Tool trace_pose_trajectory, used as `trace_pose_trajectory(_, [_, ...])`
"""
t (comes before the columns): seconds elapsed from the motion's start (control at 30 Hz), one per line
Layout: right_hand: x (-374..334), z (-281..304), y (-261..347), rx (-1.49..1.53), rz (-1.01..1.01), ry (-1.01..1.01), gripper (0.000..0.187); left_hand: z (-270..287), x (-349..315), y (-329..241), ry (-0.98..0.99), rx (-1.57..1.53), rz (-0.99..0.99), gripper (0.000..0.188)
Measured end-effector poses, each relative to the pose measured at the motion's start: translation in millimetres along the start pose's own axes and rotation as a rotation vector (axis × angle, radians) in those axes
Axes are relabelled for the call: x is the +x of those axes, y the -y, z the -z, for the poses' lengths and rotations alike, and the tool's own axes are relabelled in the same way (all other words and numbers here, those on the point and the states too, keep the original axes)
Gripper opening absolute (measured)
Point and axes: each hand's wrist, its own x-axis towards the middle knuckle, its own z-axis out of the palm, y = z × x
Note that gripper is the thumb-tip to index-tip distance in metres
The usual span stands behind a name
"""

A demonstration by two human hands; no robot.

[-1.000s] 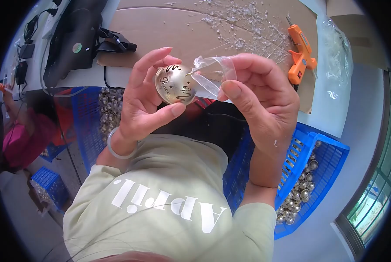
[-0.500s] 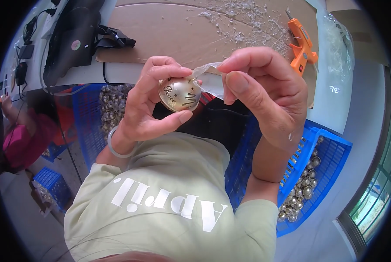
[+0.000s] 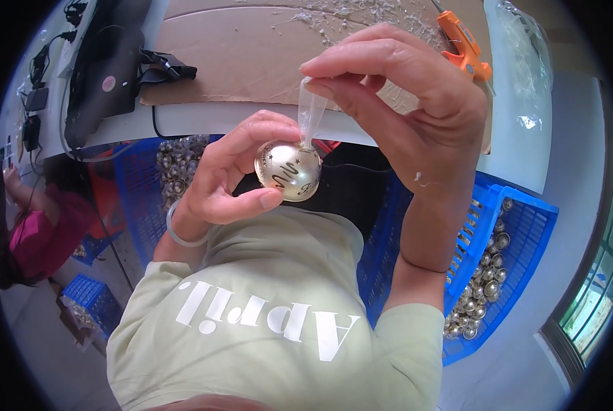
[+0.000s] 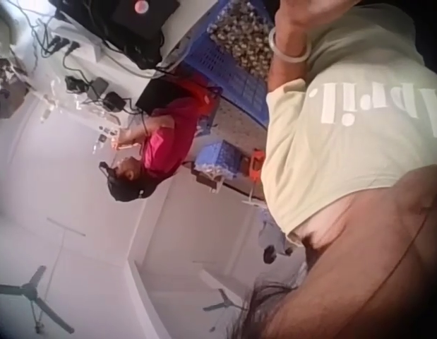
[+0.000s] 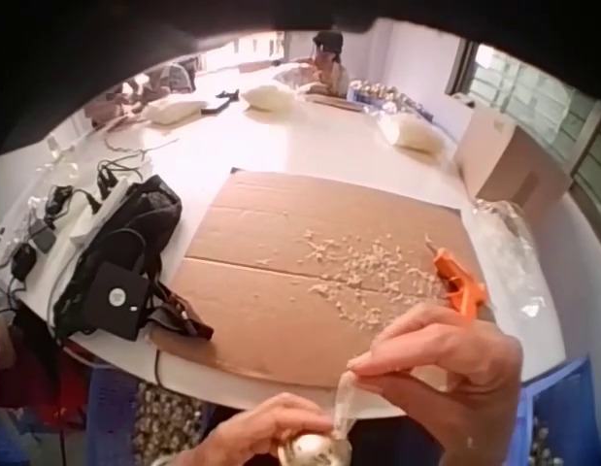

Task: Applying hot glue to gold-colored Christmas ornaments and attaching white ribbons.

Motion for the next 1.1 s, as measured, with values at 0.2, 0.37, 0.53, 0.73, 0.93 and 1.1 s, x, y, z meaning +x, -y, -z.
trace_pose_trajectory(0.2, [0, -1, -1, 0.03, -0.036, 0.03, 0.022, 0, -1, 1, 0.044, -0.069, 0.008, 0.051])
trace_pose_trajectory(0.37, [-4, -5, -1, 0.013, -0.101, -0.038, 0.018, 4, 2, 3, 0.141, -0.059, -0.021, 0.047])
trace_pose_trajectory(0.53, [-10, -5, -1, -0.026, -0.2, -0.055, 0.016, 6, 0, 3, 0.168, -0.078, 0.05, 0.057])
trace_pose_trajectory(0.73, [-14, -5, -4, 0.007, -0.253, -0.042, 0.015, 0, 0, 11, 0.155, -0.049, 0.012, 0.062])
trace_pose_trajectory(0.93, [-19, -6, -4, 0.081, -0.357, -0.041, 0.015, 5, 1, 15, 0.214, -0.157, 0.067, 0.062])
trace_pose_trajectory(1.1, [-23, -9, -9, 0.113, -0.462, -0.083, 0.015, 6, 5, 16, 0.222, -0.164, -0.009, 0.058])
